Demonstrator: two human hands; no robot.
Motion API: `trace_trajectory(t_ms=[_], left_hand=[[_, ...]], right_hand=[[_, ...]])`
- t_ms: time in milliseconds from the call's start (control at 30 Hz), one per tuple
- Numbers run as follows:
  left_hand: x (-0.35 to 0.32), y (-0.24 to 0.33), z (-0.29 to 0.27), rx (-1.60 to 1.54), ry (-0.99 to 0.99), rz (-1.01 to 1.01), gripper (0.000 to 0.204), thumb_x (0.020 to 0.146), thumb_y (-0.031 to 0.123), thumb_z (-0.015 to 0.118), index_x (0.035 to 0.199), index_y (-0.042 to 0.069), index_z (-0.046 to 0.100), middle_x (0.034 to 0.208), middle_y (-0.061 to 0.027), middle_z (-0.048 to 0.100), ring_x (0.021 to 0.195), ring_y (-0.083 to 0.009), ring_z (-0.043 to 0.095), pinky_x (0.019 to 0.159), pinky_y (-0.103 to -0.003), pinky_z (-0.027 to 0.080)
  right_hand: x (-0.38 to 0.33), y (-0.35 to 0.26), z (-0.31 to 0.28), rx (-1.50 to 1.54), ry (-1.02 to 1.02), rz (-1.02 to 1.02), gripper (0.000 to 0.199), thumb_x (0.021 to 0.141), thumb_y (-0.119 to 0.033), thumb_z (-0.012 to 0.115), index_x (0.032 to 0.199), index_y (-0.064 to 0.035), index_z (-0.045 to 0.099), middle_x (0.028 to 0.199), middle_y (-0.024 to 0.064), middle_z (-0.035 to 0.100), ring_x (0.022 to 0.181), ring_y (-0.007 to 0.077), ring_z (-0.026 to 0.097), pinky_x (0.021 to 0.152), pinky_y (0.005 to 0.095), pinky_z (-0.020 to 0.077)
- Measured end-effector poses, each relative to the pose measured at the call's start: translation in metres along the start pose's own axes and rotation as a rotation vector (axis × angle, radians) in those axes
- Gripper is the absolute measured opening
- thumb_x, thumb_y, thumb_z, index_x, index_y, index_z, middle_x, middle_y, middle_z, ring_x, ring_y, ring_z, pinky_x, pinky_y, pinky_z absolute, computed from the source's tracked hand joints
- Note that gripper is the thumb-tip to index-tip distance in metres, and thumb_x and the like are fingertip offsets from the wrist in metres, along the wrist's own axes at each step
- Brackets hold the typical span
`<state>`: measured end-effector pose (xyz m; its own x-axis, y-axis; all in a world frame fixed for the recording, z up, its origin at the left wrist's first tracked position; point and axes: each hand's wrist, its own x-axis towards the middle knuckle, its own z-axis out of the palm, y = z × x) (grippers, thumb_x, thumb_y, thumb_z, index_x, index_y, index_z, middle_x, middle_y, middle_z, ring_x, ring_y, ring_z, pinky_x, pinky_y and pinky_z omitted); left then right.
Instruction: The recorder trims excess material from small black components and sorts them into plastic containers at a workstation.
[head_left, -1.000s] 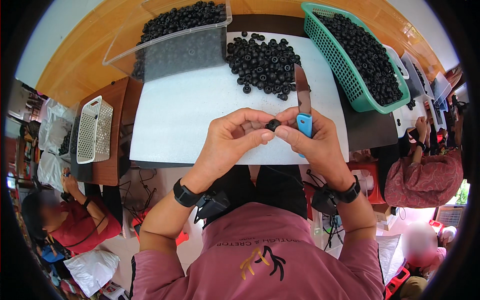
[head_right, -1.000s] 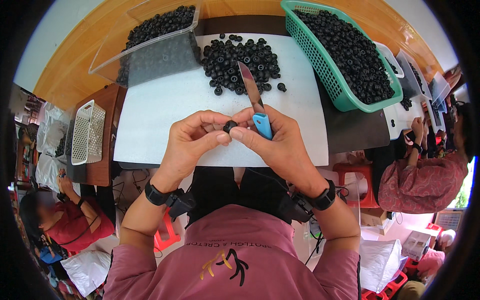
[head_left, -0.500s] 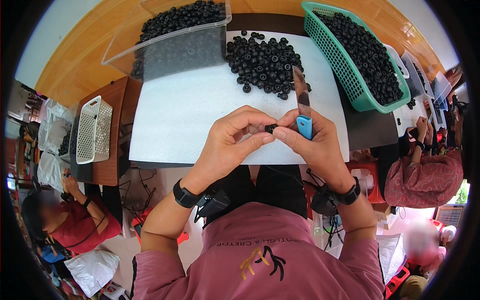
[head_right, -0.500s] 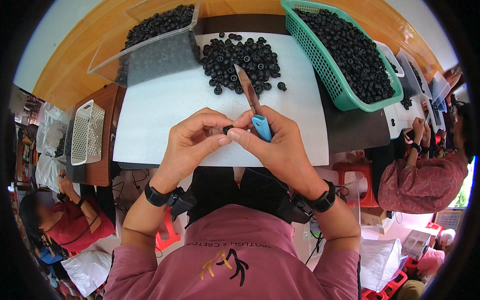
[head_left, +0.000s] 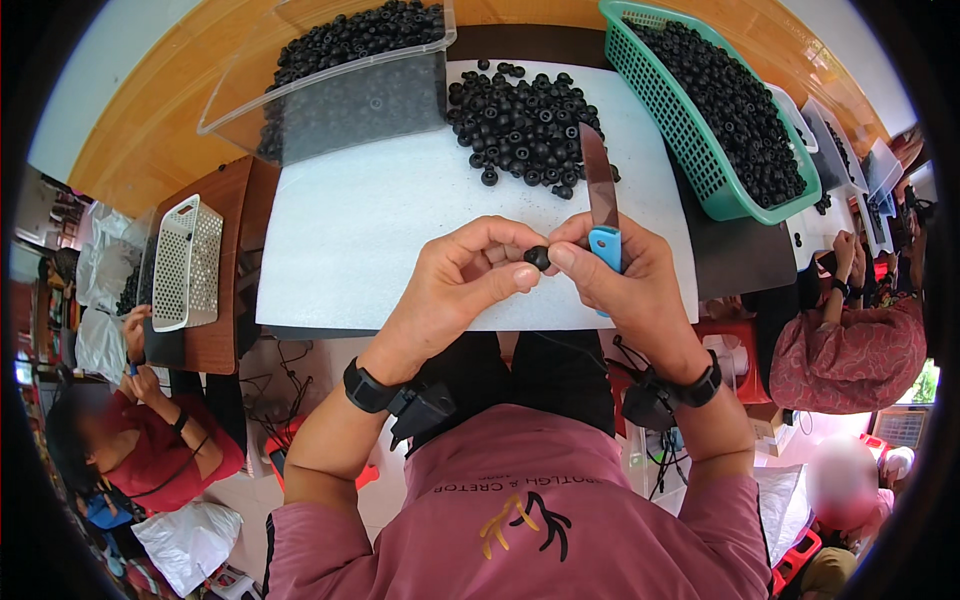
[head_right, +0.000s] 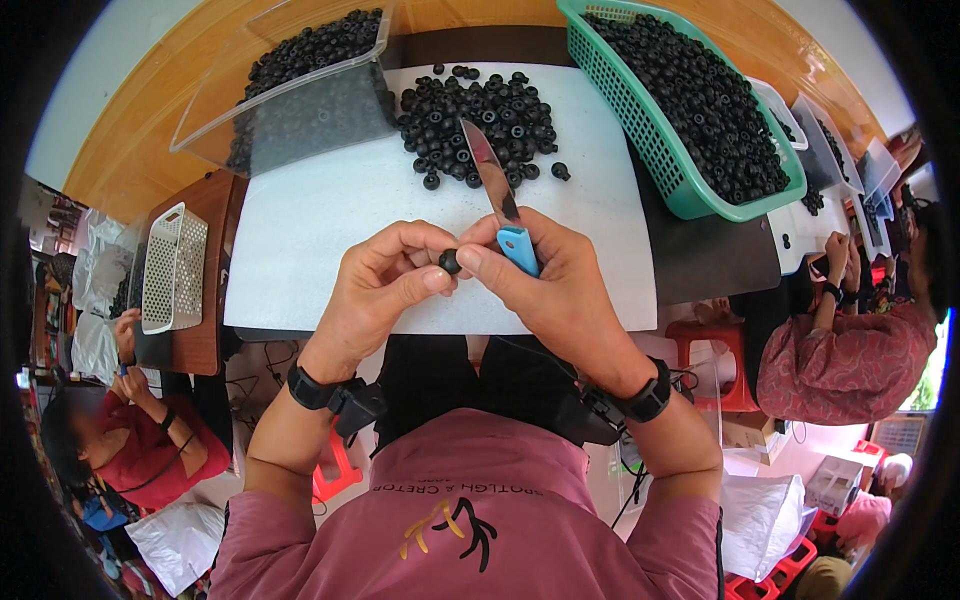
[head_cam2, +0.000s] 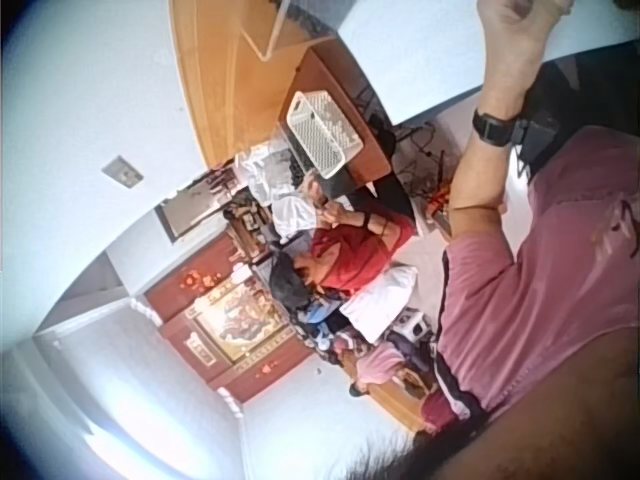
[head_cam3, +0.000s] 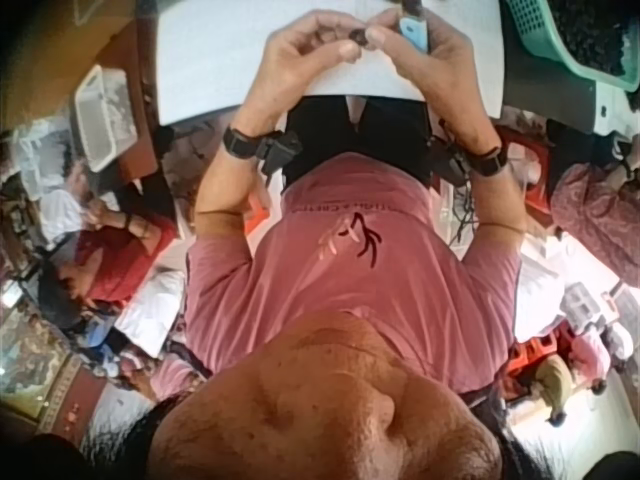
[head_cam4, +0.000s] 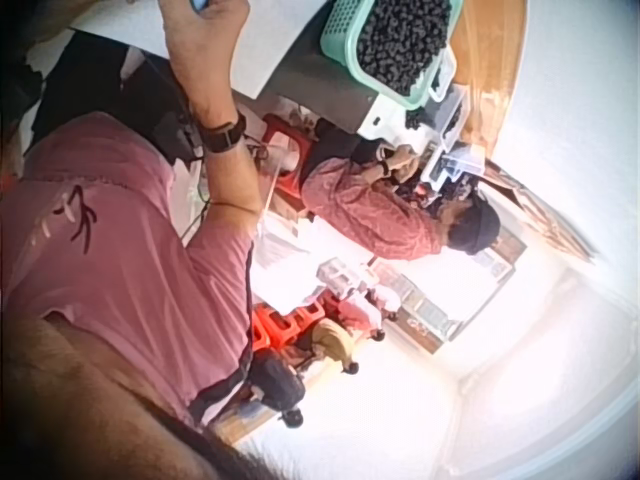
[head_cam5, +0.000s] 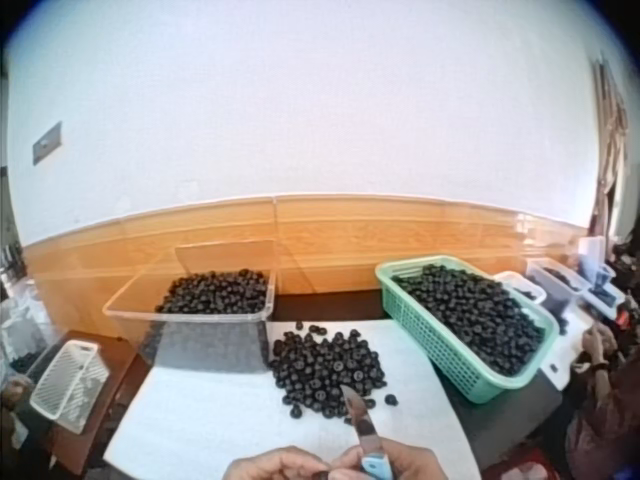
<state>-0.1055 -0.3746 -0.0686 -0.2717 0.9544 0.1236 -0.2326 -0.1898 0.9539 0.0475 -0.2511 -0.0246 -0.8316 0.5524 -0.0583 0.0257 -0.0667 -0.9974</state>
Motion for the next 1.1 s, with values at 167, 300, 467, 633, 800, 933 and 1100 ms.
trace_trajectory(t_ms=[167,300,467,633,800,933,1100], left_hand=[[0.001,-0.002,-0.001,-0.051,-0.011,0.001,0.025,0.09,0.006,0.065,0.114,0.001,0.06,0.101,-0.0029,0.063,0.088,-0.0072,0.058,0.079,-0.022,0.047],[0.002,0.0,-0.001,0.01,-0.012,0.005,0.023,0.09,0.006,0.064,0.112,0.001,0.06,0.1,-0.0024,0.063,0.087,-0.006,0.057,0.077,-0.021,0.046],[0.002,0.001,-0.002,0.049,-0.025,0.027,0.022,0.09,0.005,0.065,0.111,0.001,0.06,0.099,-0.0014,0.062,0.086,-0.0052,0.056,0.075,-0.02,0.045],[0.002,-0.003,-0.002,-0.105,-0.032,-0.026,0.024,0.09,0.009,0.065,0.111,0.0,0.06,0.098,-0.0039,0.063,0.084,-0.0083,0.057,0.076,-0.023,0.048],[0.004,-0.009,-0.001,-0.223,-0.022,-0.054,0.024,0.091,0.01,0.064,0.112,-0.002,0.059,0.099,-0.0068,0.064,0.084,-0.0105,0.058,0.077,-0.026,0.049],[0.003,-0.012,-0.001,-0.283,-0.034,-0.069,0.024,0.091,0.009,0.063,0.112,-0.002,0.059,0.1,-0.0076,0.064,0.084,-0.0114,0.059,0.076,-0.026,0.049],[0.002,-0.014,-0.001,-0.333,-0.039,-0.079,0.025,0.091,0.008,0.064,0.113,-0.002,0.059,0.099,-0.0075,0.064,0.084,-0.0113,0.059,0.076,-0.026,0.049]], right_hand=[[0.004,0.007,0.001,-0.057,0.005,-0.053,0.016,0.088,-0.012,0.068,0.099,-0.0021,0.063,0.081,-0.0027,0.06,0.069,0.0021,0.048,0.061,0.0187,0.0376],[0.004,0.007,0.0,-0.091,0.019,-0.056,0.018,0.087,-0.014,0.069,0.101,-0.0046,0.062,0.076,-0.0036,0.059,0.058,0.0,0.043,0.05,0.0166,0.0319],[0.004,-0.004,-0.002,-0.059,-0.029,0.041,0.019,0.088,-0.012,0.069,0.1,0.0007,0.062,0.089,-0.0012,0.062,0.08,0.0036,0.053,0.071,0.0196,0.0434],[0.005,-0.003,-0.005,-0.064,-0.028,0.021,0.019,0.088,-0.012,0.069,0.1,0.0001,0.062,0.087,-0.001,0.061,0.077,0.0037,0.052,0.069,0.0192,0.0424],[0.004,0.004,-0.002,-0.152,-0.038,-0.065,0.016,0.088,-0.011,0.069,0.097,0.0004,0.063,0.081,-0.002,0.059,0.074,0.003,0.048,0.066,0.0191,0.0397],[0.006,0.004,-0.005,-0.142,-0.059,-0.076,0.015,0.088,-0.011,0.068,0.096,0.0009,0.063,0.079,-0.0021,0.059,0.072,0.0028,0.047,0.065,0.0191,0.0392],[0.005,-0.01,-0.005,-0.02,-0.101,0.085,0.015,0.089,-0.013,0.067,0.093,0.0008,0.063,0.078,-0.0013,0.059,0.072,0.0038,0.048,0.065,0.0199,0.0399]])
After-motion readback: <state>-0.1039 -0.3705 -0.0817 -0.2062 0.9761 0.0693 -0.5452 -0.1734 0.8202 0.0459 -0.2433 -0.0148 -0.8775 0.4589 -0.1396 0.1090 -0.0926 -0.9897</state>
